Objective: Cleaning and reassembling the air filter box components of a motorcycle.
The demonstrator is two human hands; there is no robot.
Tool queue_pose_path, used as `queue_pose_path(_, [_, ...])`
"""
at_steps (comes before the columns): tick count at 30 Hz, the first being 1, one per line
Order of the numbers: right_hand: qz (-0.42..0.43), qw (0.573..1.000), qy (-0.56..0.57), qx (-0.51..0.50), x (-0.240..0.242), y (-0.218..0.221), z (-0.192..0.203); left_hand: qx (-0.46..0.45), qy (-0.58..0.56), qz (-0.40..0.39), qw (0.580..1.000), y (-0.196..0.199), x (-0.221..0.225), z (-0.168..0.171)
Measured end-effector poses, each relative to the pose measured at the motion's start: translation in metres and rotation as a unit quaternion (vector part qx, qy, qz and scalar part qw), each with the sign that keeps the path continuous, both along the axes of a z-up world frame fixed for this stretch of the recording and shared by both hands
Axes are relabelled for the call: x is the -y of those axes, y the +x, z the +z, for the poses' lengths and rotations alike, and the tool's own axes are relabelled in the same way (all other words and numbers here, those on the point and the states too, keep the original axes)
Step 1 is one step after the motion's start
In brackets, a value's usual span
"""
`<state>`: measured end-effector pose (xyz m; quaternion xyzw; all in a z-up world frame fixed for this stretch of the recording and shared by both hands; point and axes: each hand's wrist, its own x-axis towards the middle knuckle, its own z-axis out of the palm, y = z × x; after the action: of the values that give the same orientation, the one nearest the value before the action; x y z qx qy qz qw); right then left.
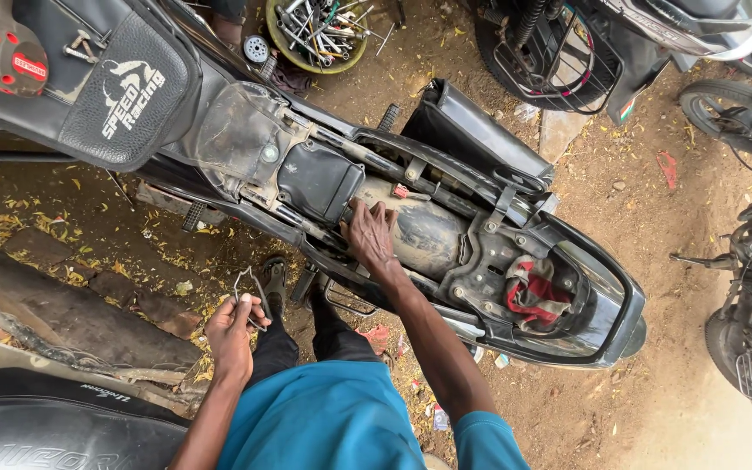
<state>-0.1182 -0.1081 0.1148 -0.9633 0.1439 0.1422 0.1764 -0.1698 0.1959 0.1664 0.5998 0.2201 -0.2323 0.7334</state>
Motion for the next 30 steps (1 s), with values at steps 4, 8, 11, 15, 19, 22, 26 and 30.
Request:
queue_pose_path(4, [0.008, 1.0, -0.022, -0.009, 0.004, -0.004, 0.009, 0.001, -0.004, -0.002, 1.0, 0.002, -0.003, -0.001])
queue_pose_path(8, [0.014, 1.0, -0.018, -0.008, 0.011, -0.011, 0.018, -0.007, 0.011, -0.003, 1.0, 0.004, -0.002, -0.004])
queue_pose_path(11, [0.023, 0.999, -0.023, 0.015, 0.016, -0.013, 0.019, -0.007, -0.001, 0.003, 1.0, 0.006, -0.001, -0.007])
queue_pose_path(15, [0.023, 0.999, -0.022, 0.015, 0.015, -0.013, 0.029, -0.008, -0.005, 0.005, 1.0, 0.007, -0.001, -0.01])
queue_pose_path(19, [0.015, 0.999, -0.025, -0.022, 0.014, -0.015, 0.026, -0.011, -0.016, 0.009, 1.0, 0.007, -0.005, -0.014])
queue_pose_path(22, [0.025, 0.998, -0.047, 0.019, 0.01, -0.017, 0.02, 0.001, 0.033, -0.017, 0.999, 0.009, -0.005, -0.014])
queue_pose_path(26, [0.039, 0.996, -0.077, 0.007, 0.008, -0.016, 0.03, -0.006, 0.012, -0.003, 1.0, 0.01, -0.005, -0.019])
queue_pose_path(30, [0.043, 0.995, -0.091, -0.011, 0.014, -0.012, 0.046, 0.005, -0.012, 0.0, 1.0, 0.013, -0.001, -0.021])
